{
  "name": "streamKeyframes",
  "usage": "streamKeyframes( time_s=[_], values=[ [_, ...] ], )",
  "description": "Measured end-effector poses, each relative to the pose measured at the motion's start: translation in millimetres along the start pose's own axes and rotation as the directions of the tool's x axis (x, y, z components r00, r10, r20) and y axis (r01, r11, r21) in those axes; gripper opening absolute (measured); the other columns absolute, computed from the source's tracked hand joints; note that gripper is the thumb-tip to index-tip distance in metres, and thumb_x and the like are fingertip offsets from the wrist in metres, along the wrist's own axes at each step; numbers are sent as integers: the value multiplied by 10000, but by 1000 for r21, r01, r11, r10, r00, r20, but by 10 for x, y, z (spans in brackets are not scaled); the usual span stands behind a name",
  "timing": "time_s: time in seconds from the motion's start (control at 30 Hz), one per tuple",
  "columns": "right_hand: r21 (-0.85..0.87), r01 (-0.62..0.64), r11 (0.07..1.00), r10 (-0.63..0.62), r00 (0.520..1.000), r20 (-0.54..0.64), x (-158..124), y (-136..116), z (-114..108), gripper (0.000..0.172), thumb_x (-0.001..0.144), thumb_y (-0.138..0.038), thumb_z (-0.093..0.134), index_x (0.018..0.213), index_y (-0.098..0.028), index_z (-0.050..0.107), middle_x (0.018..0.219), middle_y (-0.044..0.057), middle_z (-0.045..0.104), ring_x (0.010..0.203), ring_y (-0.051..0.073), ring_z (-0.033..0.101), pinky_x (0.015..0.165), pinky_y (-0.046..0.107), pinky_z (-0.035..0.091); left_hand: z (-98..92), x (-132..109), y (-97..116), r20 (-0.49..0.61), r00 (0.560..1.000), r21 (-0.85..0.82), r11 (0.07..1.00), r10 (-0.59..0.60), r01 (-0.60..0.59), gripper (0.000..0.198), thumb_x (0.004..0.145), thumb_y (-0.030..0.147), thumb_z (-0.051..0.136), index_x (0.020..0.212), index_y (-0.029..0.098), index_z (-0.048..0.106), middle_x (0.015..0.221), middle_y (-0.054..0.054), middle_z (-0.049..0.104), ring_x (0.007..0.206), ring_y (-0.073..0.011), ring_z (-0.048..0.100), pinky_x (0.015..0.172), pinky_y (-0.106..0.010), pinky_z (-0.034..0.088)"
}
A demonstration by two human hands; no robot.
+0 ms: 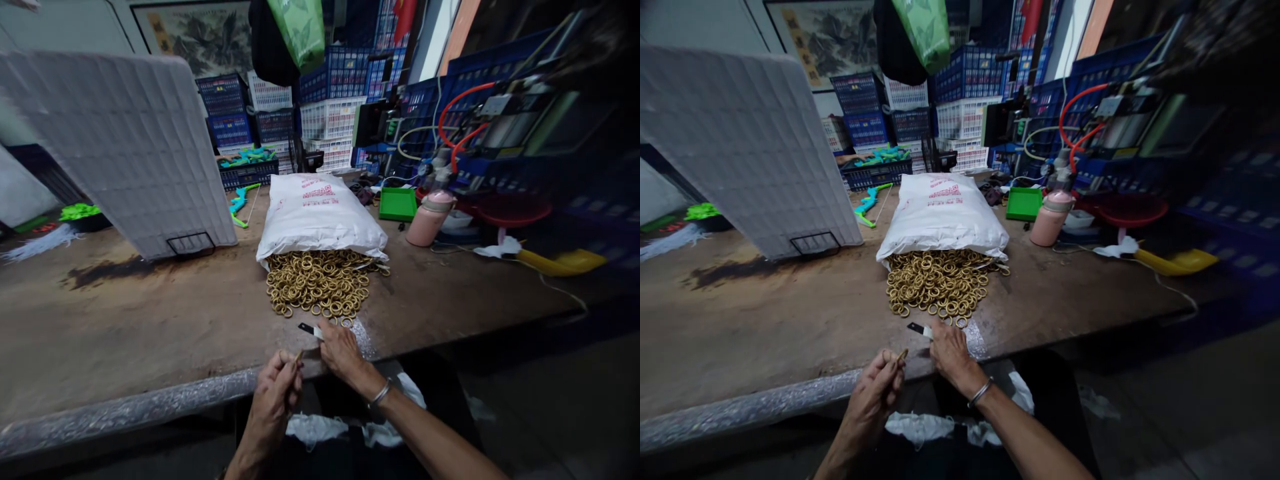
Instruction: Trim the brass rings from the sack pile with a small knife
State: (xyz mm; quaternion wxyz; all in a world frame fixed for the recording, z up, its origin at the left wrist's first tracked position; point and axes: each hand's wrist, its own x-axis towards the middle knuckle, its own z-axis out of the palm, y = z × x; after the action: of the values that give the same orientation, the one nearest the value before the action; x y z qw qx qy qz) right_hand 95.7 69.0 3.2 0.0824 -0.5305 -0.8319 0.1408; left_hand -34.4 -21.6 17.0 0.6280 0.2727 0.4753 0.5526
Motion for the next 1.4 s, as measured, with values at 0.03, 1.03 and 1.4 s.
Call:
streamKeyframes(
  time_s=[0.03, 1.03, 1.4],
  values=[
    [-4, -9, 1000, 9, 999, -31, 30, 17, 14, 279, 695, -76, 418, 948, -171, 490, 780, 54, 633, 685, 162, 568, 555, 244, 262, -14, 4, -7, -2, 1000, -52, 998, -29, 29, 257, 748, 409, 569, 704, 178, 464, 545, 62, 465, 382, -23, 281, 363, -153, 167],
    [861, -166, 481, 78, 986, 147, 226, -252, -59, 205, 779, -361, 431, 669, -188, 432, 482, -84, 378, 423, 58, 325, 450, 183, 283, -173, 691, 107, 20, 999, -37, 999, -33, 34, 447, 650, 468, 630, 971, 175, 525, 554, 61, 491, 382, -51, 380, 321, -141, 238],
    [817, -221, 533, 119, 975, 187, 274, -332, -82, 296, 787, -435, 405, 646, -178, 445, 474, -69, 406, 400, 49, 326, 415, 177, 266, -259, 744, 140, 69, 965, 245, 933, 253, -262, 206, 713, 360, 588, 643, 168, 622, 599, -9, 589, 588, -135, 500, 595, -223, 389]
  ],
)
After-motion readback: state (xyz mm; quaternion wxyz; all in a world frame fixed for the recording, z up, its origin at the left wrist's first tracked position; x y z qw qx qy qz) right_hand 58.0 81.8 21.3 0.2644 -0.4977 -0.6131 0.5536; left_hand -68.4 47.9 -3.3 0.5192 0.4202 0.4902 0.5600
